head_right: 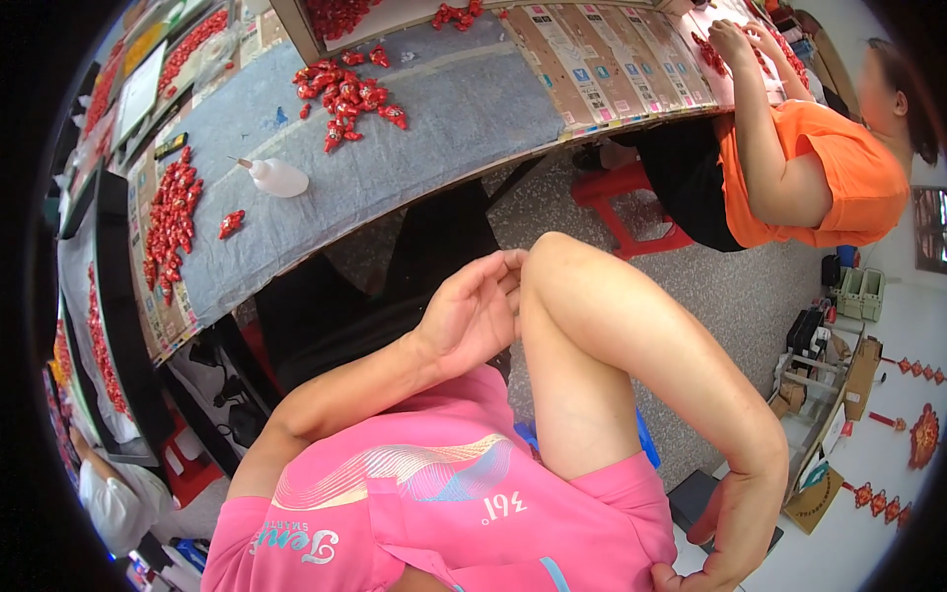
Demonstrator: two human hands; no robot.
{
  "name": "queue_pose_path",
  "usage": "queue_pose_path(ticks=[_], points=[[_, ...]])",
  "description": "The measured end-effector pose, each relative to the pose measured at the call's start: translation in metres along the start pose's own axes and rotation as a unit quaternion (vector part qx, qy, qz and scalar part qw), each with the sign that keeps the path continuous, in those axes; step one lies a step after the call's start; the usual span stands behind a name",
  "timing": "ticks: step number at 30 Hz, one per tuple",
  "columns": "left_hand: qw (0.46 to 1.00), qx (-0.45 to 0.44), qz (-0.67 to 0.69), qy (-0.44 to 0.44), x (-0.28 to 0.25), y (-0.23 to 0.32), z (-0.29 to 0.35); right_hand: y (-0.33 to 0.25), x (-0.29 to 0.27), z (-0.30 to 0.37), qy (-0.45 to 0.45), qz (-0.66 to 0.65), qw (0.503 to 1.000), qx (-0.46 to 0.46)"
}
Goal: The person pulls toy pieces out of an oven chute, applies glue to them from a squeeze bottle, and joins the parts together by hand.
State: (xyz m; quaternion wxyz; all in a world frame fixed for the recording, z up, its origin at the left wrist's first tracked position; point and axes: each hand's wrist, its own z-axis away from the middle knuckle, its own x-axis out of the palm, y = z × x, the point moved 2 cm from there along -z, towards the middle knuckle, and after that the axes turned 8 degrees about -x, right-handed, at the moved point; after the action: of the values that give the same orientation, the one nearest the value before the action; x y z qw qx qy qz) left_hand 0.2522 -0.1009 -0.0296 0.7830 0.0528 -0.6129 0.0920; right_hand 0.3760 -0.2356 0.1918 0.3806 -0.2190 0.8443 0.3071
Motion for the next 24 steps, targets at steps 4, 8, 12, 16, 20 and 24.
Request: queue_pose_path(ticks=[4, 8, 12, 16, 20, 24], points=[[0.999, 0.003, -0.031, 0.011, 0.009, -0.002, 0.016, -0.003, -0.001, -0.001, -0.026, 0.07, 0.997, -0.016], [0.995, -0.013, -0.082, -0.06, 0.007, -0.01, 0.032, 0.004, 0.001, 0.005, 0.014, -0.006, 1.0, 0.005], [0.994, 0.043, -0.1, -0.013, 0.0, -0.003, 0.015, 0.007, 0.004, 0.005, 0.004, 0.014, 1.0, 0.004], [0.995, 0.023, -0.091, 0.016, -0.001, 0.0, 0.013, 0.016, 0.002, 0.01, 0.003, 0.001, 1.0, -0.018], [0.992, -0.046, -0.104, -0.053, 0.0, -0.007, 0.031, 0.019, -0.002, 0.009, -0.01, 0.025, 0.999, -0.026], [0.992, 0.019, -0.12, -0.011, -0.008, -0.007, 0.025, 0.016, 0.0, 0.015, -0.008, 0.028, 0.999, -0.042]])
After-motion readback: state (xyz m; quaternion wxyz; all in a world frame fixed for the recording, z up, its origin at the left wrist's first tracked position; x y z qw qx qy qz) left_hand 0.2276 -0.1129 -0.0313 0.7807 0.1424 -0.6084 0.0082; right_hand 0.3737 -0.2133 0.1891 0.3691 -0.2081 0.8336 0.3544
